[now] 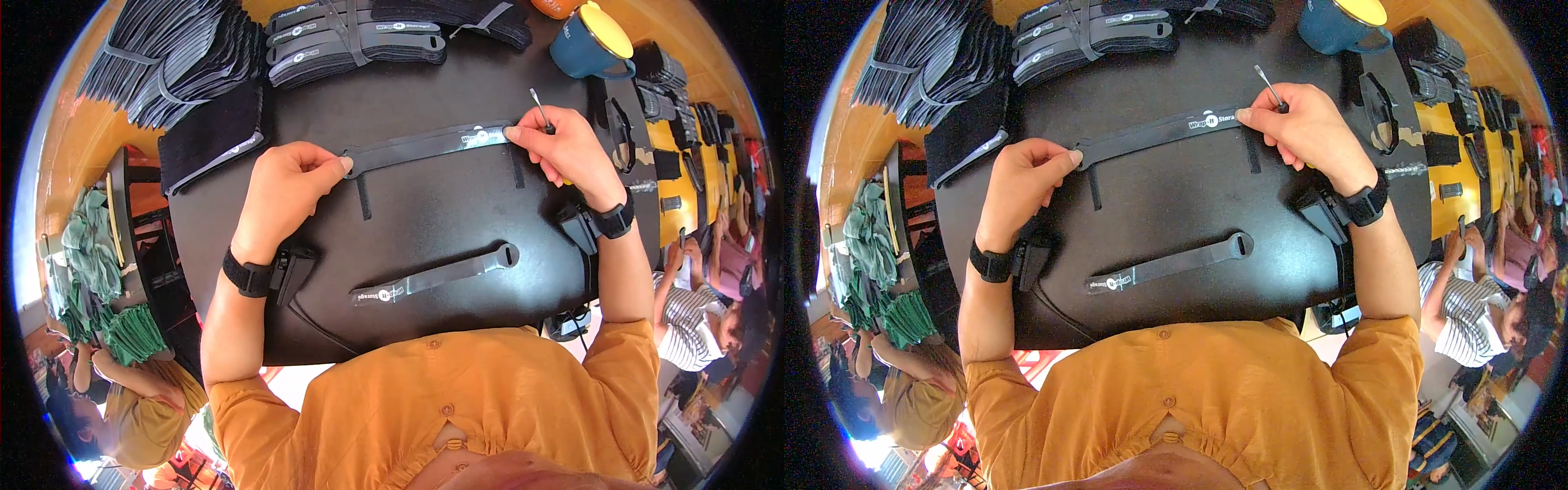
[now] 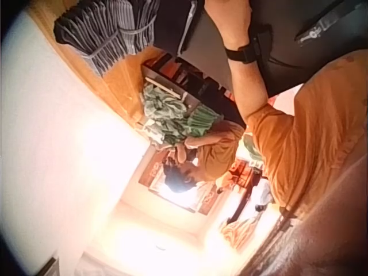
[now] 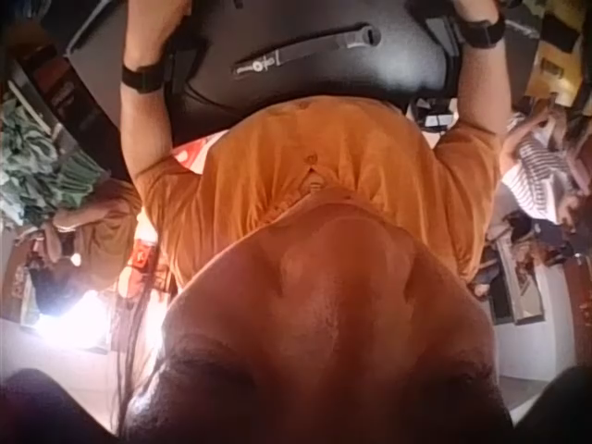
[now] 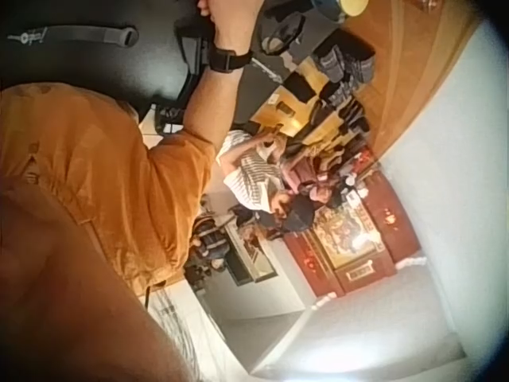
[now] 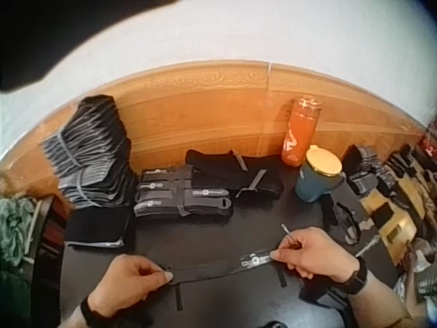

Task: Assembling small hardware onto black leather straps using a hand tool.

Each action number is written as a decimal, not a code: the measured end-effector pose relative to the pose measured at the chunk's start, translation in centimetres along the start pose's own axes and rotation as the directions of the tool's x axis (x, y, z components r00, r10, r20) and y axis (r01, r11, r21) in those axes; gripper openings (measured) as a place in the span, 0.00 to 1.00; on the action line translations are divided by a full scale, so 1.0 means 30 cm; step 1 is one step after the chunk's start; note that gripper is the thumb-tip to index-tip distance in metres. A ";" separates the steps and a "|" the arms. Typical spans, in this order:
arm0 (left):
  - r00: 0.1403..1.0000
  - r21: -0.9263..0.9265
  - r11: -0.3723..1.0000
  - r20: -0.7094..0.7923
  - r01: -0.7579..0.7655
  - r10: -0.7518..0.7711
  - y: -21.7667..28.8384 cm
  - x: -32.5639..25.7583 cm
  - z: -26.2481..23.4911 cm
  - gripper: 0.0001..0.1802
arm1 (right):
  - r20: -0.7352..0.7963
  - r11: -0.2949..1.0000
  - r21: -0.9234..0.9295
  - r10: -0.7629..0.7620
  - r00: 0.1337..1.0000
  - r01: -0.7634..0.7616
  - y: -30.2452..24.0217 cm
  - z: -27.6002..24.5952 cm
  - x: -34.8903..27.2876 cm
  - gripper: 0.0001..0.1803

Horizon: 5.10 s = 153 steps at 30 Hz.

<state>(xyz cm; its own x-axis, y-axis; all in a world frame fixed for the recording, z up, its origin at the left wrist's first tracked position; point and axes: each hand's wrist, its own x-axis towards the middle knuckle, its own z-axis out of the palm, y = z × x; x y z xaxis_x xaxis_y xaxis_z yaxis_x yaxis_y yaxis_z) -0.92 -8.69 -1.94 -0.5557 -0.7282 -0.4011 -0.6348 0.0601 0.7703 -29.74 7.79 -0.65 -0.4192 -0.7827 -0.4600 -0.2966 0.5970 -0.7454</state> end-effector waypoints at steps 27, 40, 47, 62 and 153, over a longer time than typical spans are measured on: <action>0.991 0.165 0.980 -0.061 -0.110 0.122 -0.007 0.018 0.004 0.18 | -0.015 1.000 -0.015 0.008 1.000 -0.009 0.005 0.005 0.021 0.13; 0.984 0.158 0.978 -0.088 -0.138 0.154 -0.015 0.013 0.011 0.14 | -0.001 1.000 -0.015 -0.021 1.000 0.021 0.005 0.003 0.016 0.13; 0.989 0.154 0.983 -0.091 -0.098 0.113 -0.001 0.016 0.015 0.15 | 0.008 0.999 -0.036 -0.030 1.000 0.031 0.004 -0.003 0.021 0.13; 0.987 0.175 0.979 -0.099 -0.108 0.127 0.001 0.016 0.017 0.15 | -0.008 0.996 -0.083 -0.026 1.000 0.025 0.006 0.002 0.031 0.15; 0.708 0.141 0.771 -0.322 -0.621 0.629 0.035 -0.240 0.217 0.24 | -0.073 0.850 0.216 -0.477 0.876 0.481 -0.123 0.353 -0.178 0.18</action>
<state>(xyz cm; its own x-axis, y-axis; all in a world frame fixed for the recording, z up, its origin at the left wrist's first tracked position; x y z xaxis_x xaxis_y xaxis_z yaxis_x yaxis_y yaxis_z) -1.08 1.06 -1.47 -0.6196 -0.6975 0.3600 -0.2199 0.5945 0.7734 -17.31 7.90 -0.54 -0.2885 -0.9574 -0.0116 -0.2683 0.0924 -0.9589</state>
